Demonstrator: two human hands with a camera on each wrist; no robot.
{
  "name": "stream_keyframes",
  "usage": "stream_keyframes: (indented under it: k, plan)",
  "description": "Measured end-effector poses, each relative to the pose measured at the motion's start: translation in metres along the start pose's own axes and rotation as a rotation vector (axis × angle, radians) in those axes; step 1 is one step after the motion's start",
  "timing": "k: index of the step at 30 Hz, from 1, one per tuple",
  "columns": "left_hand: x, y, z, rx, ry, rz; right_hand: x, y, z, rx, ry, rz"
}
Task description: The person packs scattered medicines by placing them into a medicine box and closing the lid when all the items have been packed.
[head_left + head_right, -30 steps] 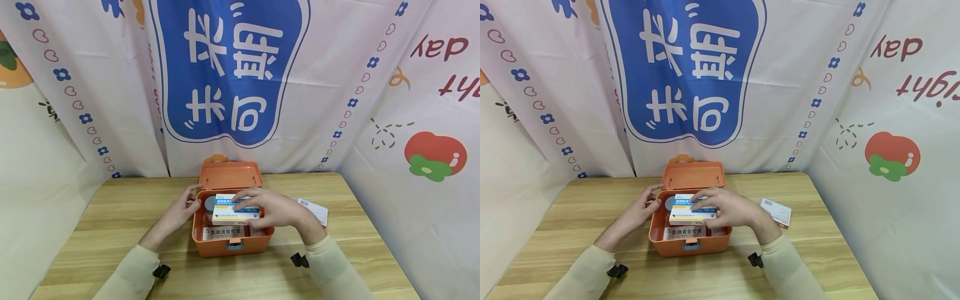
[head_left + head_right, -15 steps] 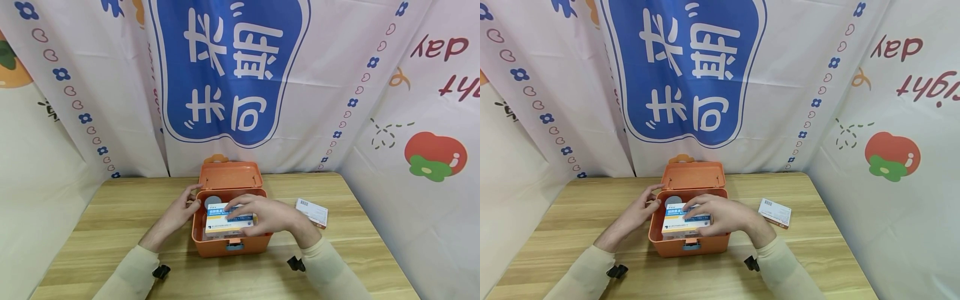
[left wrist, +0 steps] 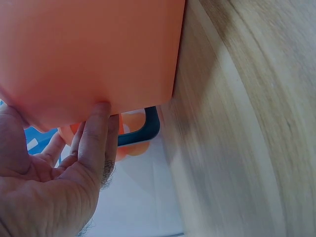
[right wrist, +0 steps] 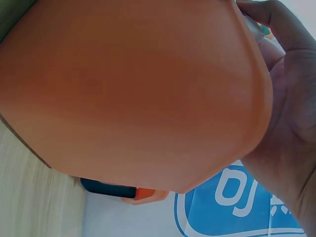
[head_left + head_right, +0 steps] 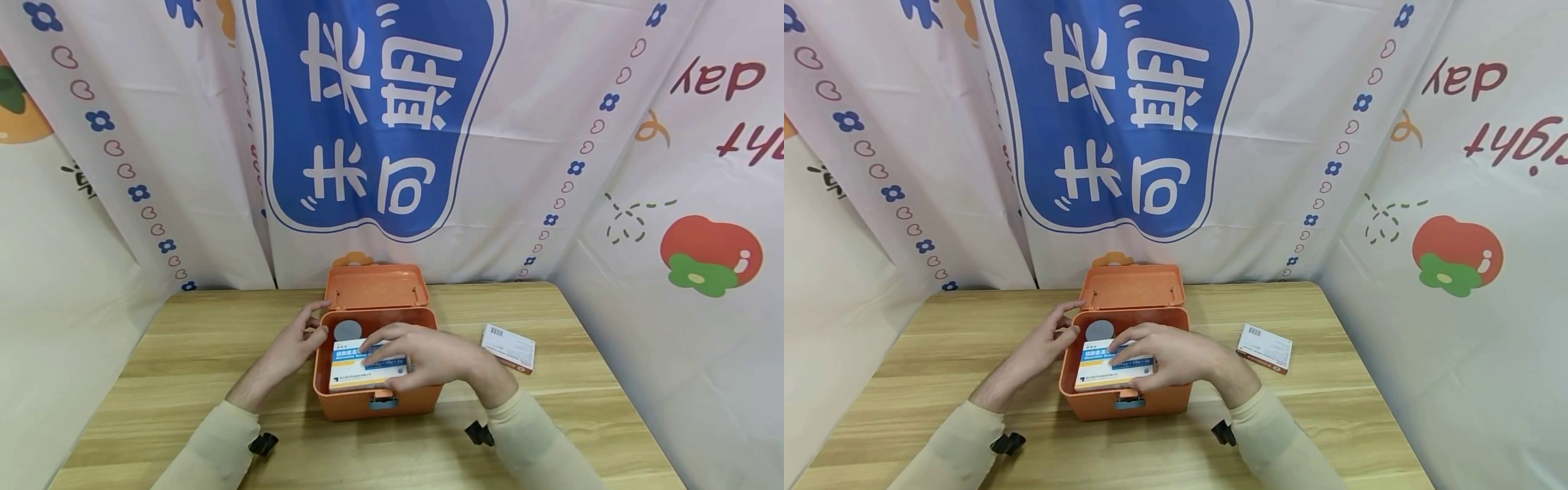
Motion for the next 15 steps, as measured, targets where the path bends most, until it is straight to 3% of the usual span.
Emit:
stream_keyframes:
  k: [15]
  plan:
    - [0.0008,0.0,-0.0015,-0.016,0.03,0.003,0.0044,0.01,0.0004,0.001,-0.011,-0.029]
Point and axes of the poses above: each hand's wrist, its own y-axis towards the middle knuckle, its own x-axis out of the palm, z = x × y, the point moved 3 cm from there along y, towards the middle knuckle, and after that the axes turned 8 degrees about -z, right-handed, at the moved point
